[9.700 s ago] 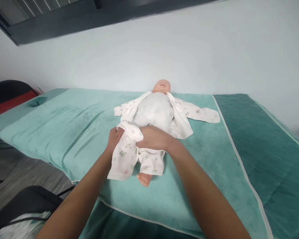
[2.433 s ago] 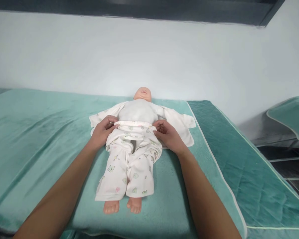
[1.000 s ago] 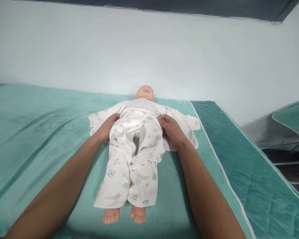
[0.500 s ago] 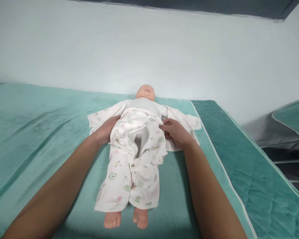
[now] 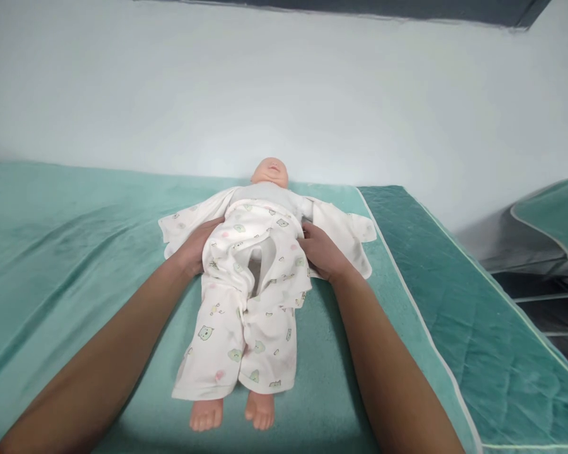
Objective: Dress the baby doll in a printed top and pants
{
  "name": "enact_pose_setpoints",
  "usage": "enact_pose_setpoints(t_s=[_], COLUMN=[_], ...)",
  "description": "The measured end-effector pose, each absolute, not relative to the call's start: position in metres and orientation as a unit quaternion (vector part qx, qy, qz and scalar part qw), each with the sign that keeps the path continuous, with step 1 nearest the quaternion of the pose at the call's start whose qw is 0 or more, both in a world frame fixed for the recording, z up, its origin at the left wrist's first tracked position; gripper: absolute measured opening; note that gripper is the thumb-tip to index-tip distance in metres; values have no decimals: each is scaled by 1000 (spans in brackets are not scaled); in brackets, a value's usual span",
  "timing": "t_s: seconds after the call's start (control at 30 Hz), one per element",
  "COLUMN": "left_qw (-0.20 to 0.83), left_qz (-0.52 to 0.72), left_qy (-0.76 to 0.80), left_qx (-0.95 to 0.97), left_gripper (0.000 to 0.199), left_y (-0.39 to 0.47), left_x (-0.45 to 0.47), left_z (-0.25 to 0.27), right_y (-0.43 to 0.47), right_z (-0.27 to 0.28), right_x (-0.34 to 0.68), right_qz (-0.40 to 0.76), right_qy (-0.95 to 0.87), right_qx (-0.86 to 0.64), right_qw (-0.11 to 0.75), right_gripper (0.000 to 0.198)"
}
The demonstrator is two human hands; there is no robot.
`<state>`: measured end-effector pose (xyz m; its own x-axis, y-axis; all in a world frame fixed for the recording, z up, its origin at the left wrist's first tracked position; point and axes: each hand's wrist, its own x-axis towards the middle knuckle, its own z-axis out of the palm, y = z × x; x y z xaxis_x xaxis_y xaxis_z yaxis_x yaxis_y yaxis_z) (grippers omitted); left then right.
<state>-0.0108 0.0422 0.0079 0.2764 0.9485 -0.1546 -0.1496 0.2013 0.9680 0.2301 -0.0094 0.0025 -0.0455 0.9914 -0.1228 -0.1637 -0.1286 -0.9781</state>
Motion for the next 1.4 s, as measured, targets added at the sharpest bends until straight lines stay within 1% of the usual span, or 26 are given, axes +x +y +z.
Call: enact_pose_setpoints(t_s=[0.1, 0.23, 0.33, 0.5, 0.6, 0.7, 0.8, 0.97, 1.1, 1.17, 1.23, 1.3, 1.4], left_qw=[651, 650, 645, 658, 687, 705, 703, 677, 686, 706, 720, 696, 569], left_qz=[436, 444, 444, 435, 422, 419, 415, 403, 393, 384, 376, 395, 463], left_qy=[417, 411, 414, 417, 400, 388, 394, 436, 430, 404, 380, 381, 436], left_qx=[461, 461, 463, 452, 435, 420, 421, 434, 435, 438, 442, 464, 522], left_gripper=[27, 26, 25, 24, 25, 21, 18, 22, 23, 24, 30, 34, 31], left_y=[41, 38, 36, 38, 40, 40, 38, 37, 37, 36, 36, 36, 39], left_x=[-10, -10, -10, -12, -13, -13, -13, -13, -13, -13, -14, -15, -16], left_z=[9, 12, 14, 12, 10, 10, 13, 18, 19, 18, 17, 14, 8], right_y=[-10, -10, -10, -9, -10, -11, -9, -4, -2, -1, 1, 2, 3], right_z=[3, 2, 2, 2, 3, 2, -1, -8, -7, -6, -6, -8, -11], right_x=[226, 226, 226, 226, 227, 230, 236, 244, 245, 246, 246, 246, 242], right_qz=[592, 571, 558, 582, 580, 581, 590, 599, 609, 614, 617, 614, 587], right_qy=[-408, -407, -425, -440, -431, -421, -417, -414, -410, -402, -393, -388, -385], right_qx=[-456, -457, -443, -391, -402, -413, -414, -414, -409, -414, -420, -424, -441], right_qw=[525, 547, 559, 561, 562, 561, 554, 547, 542, 538, 537, 542, 560], right_gripper=[31, 32, 32, 35, 34, 33, 31, 30, 28, 25, 16, 9, 12])
